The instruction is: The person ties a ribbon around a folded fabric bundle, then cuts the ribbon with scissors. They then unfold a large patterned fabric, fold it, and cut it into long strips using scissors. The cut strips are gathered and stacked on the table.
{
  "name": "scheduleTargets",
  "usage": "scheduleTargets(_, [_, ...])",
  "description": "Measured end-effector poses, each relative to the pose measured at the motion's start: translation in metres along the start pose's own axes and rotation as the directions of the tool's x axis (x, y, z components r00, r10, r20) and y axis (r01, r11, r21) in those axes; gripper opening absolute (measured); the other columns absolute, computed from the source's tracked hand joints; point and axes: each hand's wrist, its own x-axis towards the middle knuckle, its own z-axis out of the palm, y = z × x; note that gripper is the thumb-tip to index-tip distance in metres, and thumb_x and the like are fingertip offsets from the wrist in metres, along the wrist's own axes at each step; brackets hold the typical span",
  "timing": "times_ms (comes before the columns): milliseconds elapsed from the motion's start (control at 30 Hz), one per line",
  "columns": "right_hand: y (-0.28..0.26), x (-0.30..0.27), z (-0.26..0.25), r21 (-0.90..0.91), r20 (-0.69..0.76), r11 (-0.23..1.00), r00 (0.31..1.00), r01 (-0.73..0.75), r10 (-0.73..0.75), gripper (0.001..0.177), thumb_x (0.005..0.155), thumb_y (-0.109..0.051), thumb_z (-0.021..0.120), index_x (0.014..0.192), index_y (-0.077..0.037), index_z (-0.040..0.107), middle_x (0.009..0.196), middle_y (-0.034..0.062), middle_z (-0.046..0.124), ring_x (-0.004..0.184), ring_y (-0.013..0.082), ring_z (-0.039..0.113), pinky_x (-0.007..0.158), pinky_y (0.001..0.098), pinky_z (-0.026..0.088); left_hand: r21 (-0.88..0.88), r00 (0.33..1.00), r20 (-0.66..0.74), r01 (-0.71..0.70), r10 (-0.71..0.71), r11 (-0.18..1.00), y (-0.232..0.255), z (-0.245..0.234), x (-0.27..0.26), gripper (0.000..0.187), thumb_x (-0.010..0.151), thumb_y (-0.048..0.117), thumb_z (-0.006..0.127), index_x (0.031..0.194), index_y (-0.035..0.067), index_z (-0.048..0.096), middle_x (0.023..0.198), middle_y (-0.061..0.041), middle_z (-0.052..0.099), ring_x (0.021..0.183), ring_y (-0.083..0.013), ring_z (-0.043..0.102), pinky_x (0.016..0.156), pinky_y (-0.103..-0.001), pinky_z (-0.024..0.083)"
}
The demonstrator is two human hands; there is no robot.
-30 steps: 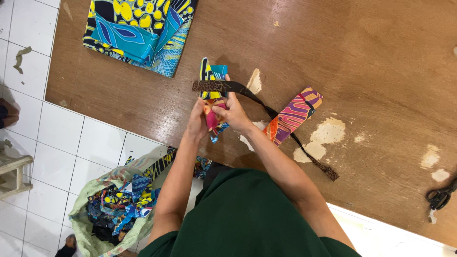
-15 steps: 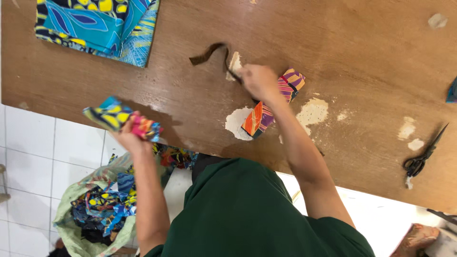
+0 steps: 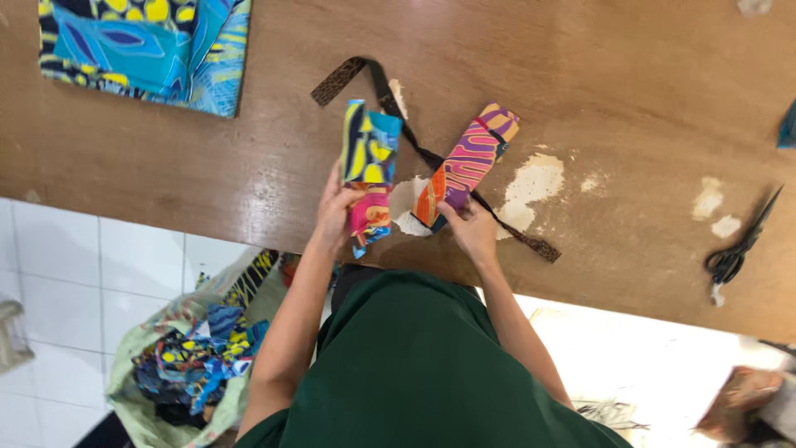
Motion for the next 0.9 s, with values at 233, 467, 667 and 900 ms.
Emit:
scheduleTargets(233, [0.064, 0.021, 0.011, 0.444, 0.134, 0.843, 0.952, -0.305, 0.275, 0.023, 0.095, -0.021, 0.075, 0.109, -0.003, 0.074, 0.079, 0.0033, 0.072, 0.05, 0.0075, 0.052, 0.045, 0.0249, 0.041, 0.025, 0.994, 0.049, 0.099, -0.1, 0.995, -0.016, 0.022, 0.038, 0.053, 0.102, 0.004, 0.055, 0.152, 0.003, 0.041, 0.131, -0.013, 0.065, 0.112, -0.0209, 0.067, 0.096, -0.035, 0.058])
scheduleTargets(467, [0.073, 0.017, -0.051, 0.815, 0.28, 0.522, 0.96, -0.252, 0.027, 0.019, 0.099, -0.019, 0.069, 0.112, -0.006, 0.072, 0.077, -0.0036, 0.067, 0.049, 0.0007, 0.042, 0.046, 0.0204, 0.032, 0.323, 0.998, 0.07, -0.025, 0.003, 0.946, -0.023, 0.039, 0.046, 0.048, 0.105, 0.004, 0.054, 0.152, 0.002, 0.043, 0.13, -0.01, 0.066, 0.11, -0.0154, 0.068, 0.094, -0.031, 0.058])
scheduleTargets(667, [0.001, -0.003, -0.084, 0.528, 0.352, 0.845, 0.927, -0.086, -0.126, 0.023, 0.094, -0.023, 0.076, 0.109, -0.005, 0.074, 0.094, 0.0034, 0.075, 0.074, 0.0073, 0.065, 0.069, 0.0241, 0.054, 0.253, 0.982, 0.189, -0.063, 0.015, 0.965, -0.021, 0.077, 0.038, 0.055, 0.104, 0.007, 0.055, 0.156, 0.004, 0.039, 0.137, -0.009, 0.063, 0.121, -0.0163, 0.063, 0.104, -0.031, 0.052])
scheduleTargets(900, [-0.049, -0.021, -0.023, -0.019, 0.27, 0.999, 0.962, -0.046, 0.049, 0.034, 0.088, -0.036, 0.075, 0.104, -0.007, 0.077, 0.089, 0.0061, 0.08, 0.073, 0.0146, 0.072, 0.066, 0.0275, 0.057, 0.443, 0.95, 0.302, -0.065, -0.08, 0.894, -0.04, 0.095, 0.014, 0.068, 0.096, 0.004, 0.074, 0.154, 0.004, 0.038, 0.137, -0.012, 0.06, 0.126, -0.0222, 0.059, 0.107, -0.038, 0.05])
